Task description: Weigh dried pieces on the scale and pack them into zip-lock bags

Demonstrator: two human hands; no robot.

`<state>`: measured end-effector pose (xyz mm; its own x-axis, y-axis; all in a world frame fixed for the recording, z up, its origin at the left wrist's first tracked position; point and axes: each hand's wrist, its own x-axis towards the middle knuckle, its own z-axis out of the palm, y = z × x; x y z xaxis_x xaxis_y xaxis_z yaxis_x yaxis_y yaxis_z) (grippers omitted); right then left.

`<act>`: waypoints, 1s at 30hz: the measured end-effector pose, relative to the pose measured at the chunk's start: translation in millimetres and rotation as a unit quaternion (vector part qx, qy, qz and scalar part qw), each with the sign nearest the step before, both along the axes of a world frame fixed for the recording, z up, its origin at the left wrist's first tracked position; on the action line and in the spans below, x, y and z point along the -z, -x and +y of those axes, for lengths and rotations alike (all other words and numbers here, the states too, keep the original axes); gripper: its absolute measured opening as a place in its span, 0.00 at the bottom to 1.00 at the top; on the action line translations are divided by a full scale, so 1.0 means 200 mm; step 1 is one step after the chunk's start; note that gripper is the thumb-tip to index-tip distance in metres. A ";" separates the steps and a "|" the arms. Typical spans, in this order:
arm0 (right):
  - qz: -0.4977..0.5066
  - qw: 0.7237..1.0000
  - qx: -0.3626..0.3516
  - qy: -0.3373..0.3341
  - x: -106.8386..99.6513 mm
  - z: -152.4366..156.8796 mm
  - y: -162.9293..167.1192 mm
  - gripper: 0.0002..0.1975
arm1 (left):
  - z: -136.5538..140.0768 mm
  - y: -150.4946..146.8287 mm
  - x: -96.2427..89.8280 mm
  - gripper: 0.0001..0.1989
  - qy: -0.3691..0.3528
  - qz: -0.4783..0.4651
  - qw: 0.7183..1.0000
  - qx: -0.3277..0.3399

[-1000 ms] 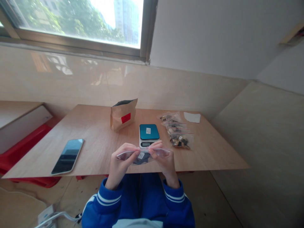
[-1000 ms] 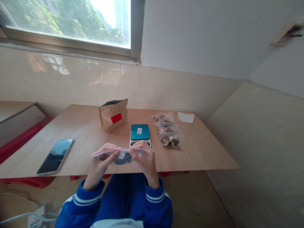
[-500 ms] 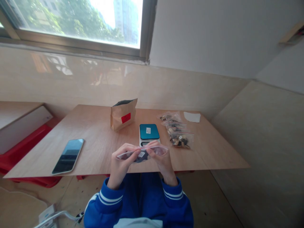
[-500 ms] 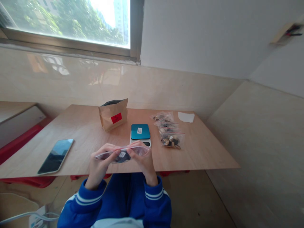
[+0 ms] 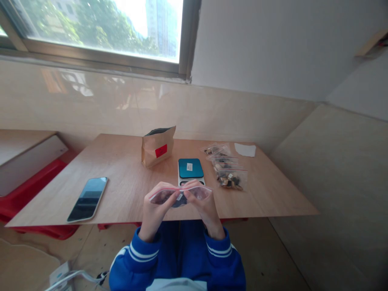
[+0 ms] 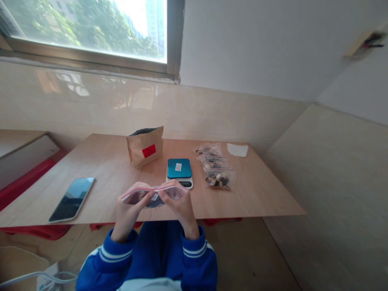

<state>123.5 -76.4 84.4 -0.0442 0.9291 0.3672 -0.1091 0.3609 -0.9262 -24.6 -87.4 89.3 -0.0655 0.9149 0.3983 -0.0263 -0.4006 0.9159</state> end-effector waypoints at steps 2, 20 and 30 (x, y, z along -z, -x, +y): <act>0.006 1.000 0.001 -0.012 0.00 0.00 0.00 0.04 | 0.00 -0.01 0.00 0.04 -0.004 0.001 1.000 0.004; -0.012 0.960 0.253 0.122 0.23 0.15 -0.46 0.30 | 0.10 0.08 0.18 0.27 0.204 -0.019 0.979 0.016; -0.422 0.741 0.522 0.017 0.58 0.26 -1.08 0.40 | 0.15 0.37 0.55 0.32 0.240 0.081 0.964 -0.079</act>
